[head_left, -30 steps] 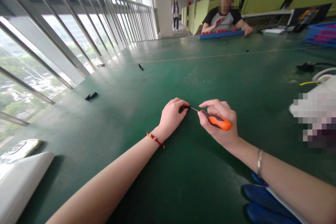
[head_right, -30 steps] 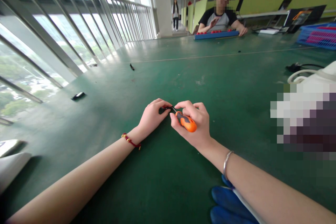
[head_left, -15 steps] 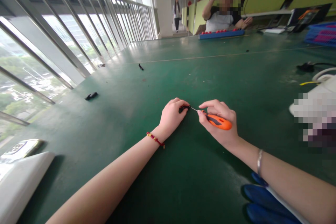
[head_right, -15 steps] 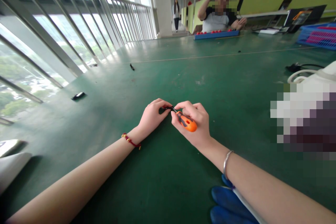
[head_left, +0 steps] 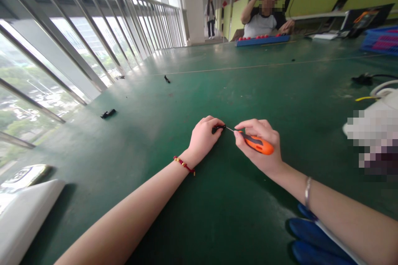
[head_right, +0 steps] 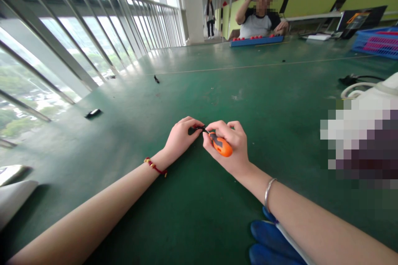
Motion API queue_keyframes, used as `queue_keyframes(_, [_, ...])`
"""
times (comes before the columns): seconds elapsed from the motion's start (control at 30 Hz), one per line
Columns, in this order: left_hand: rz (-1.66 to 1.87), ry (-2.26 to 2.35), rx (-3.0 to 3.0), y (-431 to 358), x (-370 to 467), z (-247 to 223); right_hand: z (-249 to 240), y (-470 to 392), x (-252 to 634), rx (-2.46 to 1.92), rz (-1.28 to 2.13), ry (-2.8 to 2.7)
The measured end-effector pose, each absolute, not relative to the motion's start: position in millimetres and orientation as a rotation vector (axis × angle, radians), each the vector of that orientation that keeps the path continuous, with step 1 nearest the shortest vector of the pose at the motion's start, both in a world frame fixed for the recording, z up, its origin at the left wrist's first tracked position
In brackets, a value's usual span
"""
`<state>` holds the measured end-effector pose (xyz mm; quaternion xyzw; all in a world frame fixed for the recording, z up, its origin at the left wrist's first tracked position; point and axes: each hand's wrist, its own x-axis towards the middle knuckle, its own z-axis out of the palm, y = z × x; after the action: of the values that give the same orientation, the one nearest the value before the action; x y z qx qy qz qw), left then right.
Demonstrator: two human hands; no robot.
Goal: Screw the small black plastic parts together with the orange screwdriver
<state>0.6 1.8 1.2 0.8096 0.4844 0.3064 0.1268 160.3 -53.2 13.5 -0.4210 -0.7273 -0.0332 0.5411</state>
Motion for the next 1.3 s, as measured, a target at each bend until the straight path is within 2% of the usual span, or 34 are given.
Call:
queue_keyframes(0.27, [0.890,1.402,2.358,1.4,0.6,1.8,9.0,-49.8,162.2,-0.990,0.033,-1.597])
queue_keyframes(0.97, [0.883,1.412,2.357,1.1,0.3,2.3,14.2,-53.7,160.3,-1.021,-0.090,-1.732])
queue_keyframes(1.3, [0.884,1.413,2.353,0.7,0.4,3.4,8.4,-48.6,160.7,-0.955,0.064,-1.560])
